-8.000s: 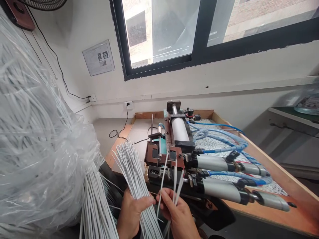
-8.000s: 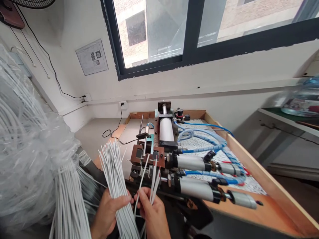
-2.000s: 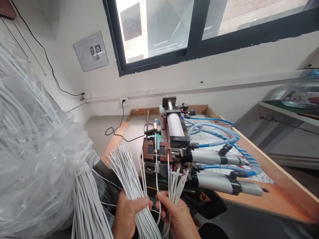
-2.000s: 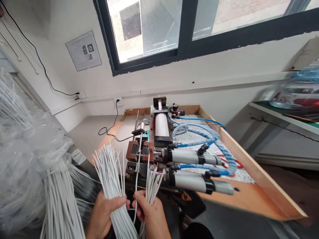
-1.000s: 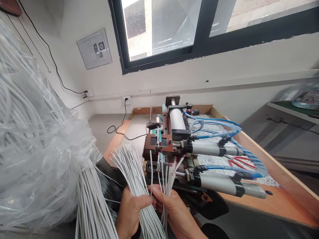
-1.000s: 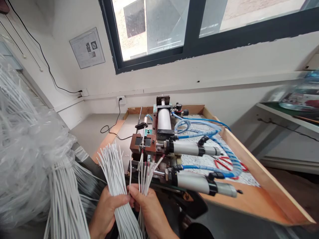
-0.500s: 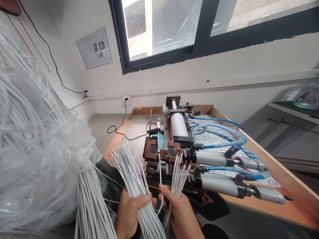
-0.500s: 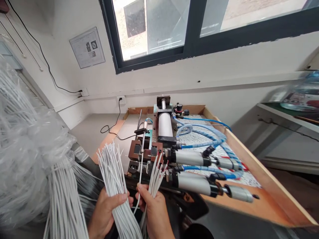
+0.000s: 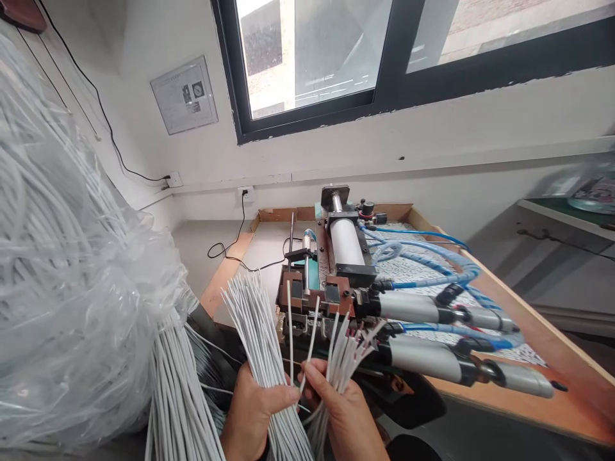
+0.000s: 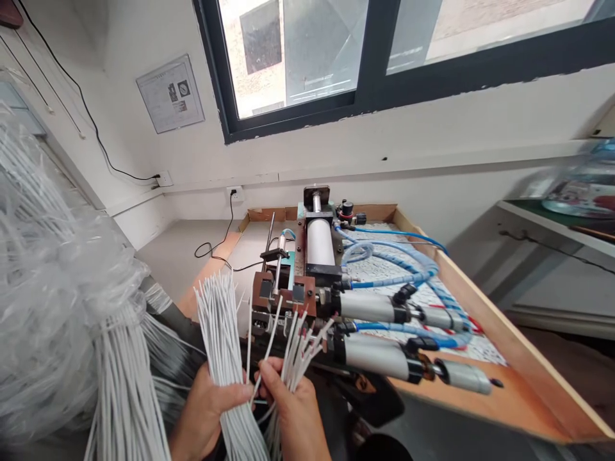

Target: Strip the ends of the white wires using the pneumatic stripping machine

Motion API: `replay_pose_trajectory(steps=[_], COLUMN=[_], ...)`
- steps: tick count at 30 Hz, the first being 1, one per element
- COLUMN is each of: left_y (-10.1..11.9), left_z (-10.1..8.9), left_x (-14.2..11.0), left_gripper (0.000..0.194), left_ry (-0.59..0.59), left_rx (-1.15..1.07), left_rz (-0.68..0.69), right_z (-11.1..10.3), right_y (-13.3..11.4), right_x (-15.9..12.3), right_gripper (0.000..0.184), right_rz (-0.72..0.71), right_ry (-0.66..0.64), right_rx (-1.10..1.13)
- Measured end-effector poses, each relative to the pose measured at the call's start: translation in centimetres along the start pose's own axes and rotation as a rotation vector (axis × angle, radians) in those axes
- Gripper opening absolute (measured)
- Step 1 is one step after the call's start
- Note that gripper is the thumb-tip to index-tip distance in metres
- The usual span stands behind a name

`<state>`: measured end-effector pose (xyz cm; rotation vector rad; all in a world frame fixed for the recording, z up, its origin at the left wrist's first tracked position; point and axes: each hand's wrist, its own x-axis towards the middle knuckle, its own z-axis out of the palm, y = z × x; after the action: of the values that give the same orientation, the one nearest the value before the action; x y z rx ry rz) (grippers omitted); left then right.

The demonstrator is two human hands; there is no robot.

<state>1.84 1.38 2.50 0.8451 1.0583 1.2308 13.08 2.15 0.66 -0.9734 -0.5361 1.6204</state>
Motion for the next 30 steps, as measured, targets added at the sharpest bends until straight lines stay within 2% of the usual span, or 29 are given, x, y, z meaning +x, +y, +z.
replay_pose_trajectory(steps=[2, 9, 13, 16, 18, 20, 24, 30], left_y=[-0.2, -0.4, -0.2, 0.5, 0.9, 1.0, 0.3, -0.5], left_z=[-0.3, -0.5, -0.1, 0.4, 0.8, 0.9, 0.2, -0.3], left_x=[0.0, 0.1, 0.0, 0.0, 0.0, 0.0, 0.0, -0.2], left_gripper=[0.015, 0.014, 0.017, 0.018, 0.024, 0.025, 0.012, 0.015], left_ry=[0.034, 0.116, 0.130, 0.067, 0.004, -0.015, 0.043, 0.127], left_rx=[-0.009, -0.035, -0.032, -0.015, 0.004, 0.018, 0.032, -0.065], left_rz=[-0.001, -0.061, -0.053, -0.036, -0.044, -0.046, -0.029, -0.068], right_z=[-0.5, -0.6, 0.0, 0.3, 0.4, 0.4, -0.2, -1.2], right_y=[0.3, -0.1, -0.7, -0.7, -0.6, -0.5, -0.1, 0.3], right_x=[-0.1, 0.4, 0.7, 0.7, 0.5, 0.2, -0.5, -0.4], right_gripper=[0.022, 0.022, 0.023, 0.023, 0.024, 0.024, 0.026, 0.028], right_rz=[-0.008, 0.030, 0.070, 0.145, 0.148, 0.096, -0.003, 0.055], right_ry=[0.050, 0.072, -0.009, -0.128, -0.166, -0.114, 0.024, 0.104], right_rx=[-0.029, 0.013, 0.057, 0.063, 0.031, 0.005, -0.039, -0.096])
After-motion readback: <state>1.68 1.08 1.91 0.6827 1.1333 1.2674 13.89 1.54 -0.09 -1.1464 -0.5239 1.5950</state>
